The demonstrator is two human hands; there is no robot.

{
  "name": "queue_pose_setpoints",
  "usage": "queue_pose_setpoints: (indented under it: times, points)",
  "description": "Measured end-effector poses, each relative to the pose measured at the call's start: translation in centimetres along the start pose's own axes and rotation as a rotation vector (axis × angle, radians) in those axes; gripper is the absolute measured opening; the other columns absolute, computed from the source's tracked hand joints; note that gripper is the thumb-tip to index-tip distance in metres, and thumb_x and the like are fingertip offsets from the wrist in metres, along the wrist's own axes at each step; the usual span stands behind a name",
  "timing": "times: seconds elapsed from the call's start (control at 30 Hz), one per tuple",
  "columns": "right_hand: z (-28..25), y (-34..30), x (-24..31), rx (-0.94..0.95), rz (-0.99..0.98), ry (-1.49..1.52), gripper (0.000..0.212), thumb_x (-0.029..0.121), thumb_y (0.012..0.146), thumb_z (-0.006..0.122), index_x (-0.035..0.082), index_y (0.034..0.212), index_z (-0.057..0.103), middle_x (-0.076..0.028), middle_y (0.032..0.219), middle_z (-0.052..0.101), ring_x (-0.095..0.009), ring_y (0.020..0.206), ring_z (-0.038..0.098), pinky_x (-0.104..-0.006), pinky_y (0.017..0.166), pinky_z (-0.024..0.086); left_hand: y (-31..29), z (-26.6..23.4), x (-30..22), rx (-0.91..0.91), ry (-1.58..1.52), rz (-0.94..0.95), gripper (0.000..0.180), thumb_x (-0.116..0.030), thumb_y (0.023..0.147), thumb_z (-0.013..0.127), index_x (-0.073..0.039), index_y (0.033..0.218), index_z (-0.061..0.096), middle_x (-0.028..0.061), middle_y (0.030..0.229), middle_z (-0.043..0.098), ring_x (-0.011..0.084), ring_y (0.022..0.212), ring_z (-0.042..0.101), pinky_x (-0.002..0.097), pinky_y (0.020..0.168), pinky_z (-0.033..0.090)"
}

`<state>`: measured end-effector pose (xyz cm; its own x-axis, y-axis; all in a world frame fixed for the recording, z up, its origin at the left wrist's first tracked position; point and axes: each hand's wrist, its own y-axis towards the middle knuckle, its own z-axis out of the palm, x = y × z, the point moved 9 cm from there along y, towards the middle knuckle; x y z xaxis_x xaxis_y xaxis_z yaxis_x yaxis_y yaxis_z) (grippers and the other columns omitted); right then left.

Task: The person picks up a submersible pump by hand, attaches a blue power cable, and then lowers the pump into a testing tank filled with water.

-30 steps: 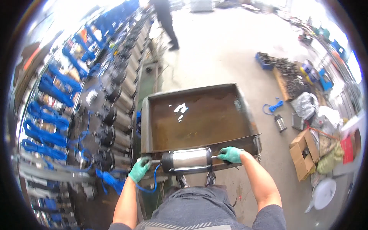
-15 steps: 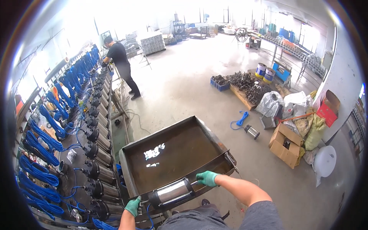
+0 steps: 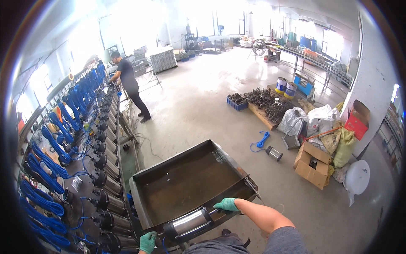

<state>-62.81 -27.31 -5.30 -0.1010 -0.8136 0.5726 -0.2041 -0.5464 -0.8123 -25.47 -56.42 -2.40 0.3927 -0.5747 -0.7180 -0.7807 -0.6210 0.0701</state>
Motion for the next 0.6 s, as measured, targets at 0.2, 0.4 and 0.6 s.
queue_pose_setpoints:
  times: [0.2, 0.4, 0.6]
  points:
    - [0.3, -0.9, 0.2, 0.091, -0.101, -0.009, 0.038, 0.041, 0.093, 0.07, 0.008, 0.111, 0.069, 0.0, 0.088, 0.064, -0.011, 0.073, 0.056, -0.0279, 0.062, 0.046, 0.3, 3.3, 5.7, 0.282, -0.272, -0.854, 0.046, -0.045, 0.099, 0.063, -0.001, 0.102, 0.073, 0.0096, 0.066, 0.067, 0.0198, 0.064, 0.065, 0.0346, 0.061, 0.051]
    - [-0.6, -0.1, 1.5, -0.025, -0.421, -0.5, 0.056, 0.044, 0.09, 0.071, 0.003, 0.127, 0.062, -0.008, 0.11, 0.07, -0.018, 0.092, 0.064, -0.0345, 0.084, 0.053, 0.4, 2.0, 1.4, 0.12, -0.339, -0.421, 0.041, -0.036, 0.088, 0.077, -0.003, 0.111, 0.067, 0.0117, 0.09, 0.069, 0.0233, 0.077, 0.068, 0.0354, 0.066, 0.055]
    - [-0.2, -1.9, 3.6, 0.091, -0.186, -0.658, 0.052, 0.05, 0.088, 0.071, 0.005, 0.115, 0.068, -0.011, 0.105, 0.072, -0.024, 0.094, 0.066, -0.0391, 0.084, 0.05, -0.6, -0.1, -4.3, 0.148, 0.449, 0.351, 0.063, -0.024, 0.064, 0.085, -0.013, 0.123, 0.065, 0.0074, 0.122, 0.066, 0.031, 0.111, 0.061, 0.0441, 0.096, 0.048]
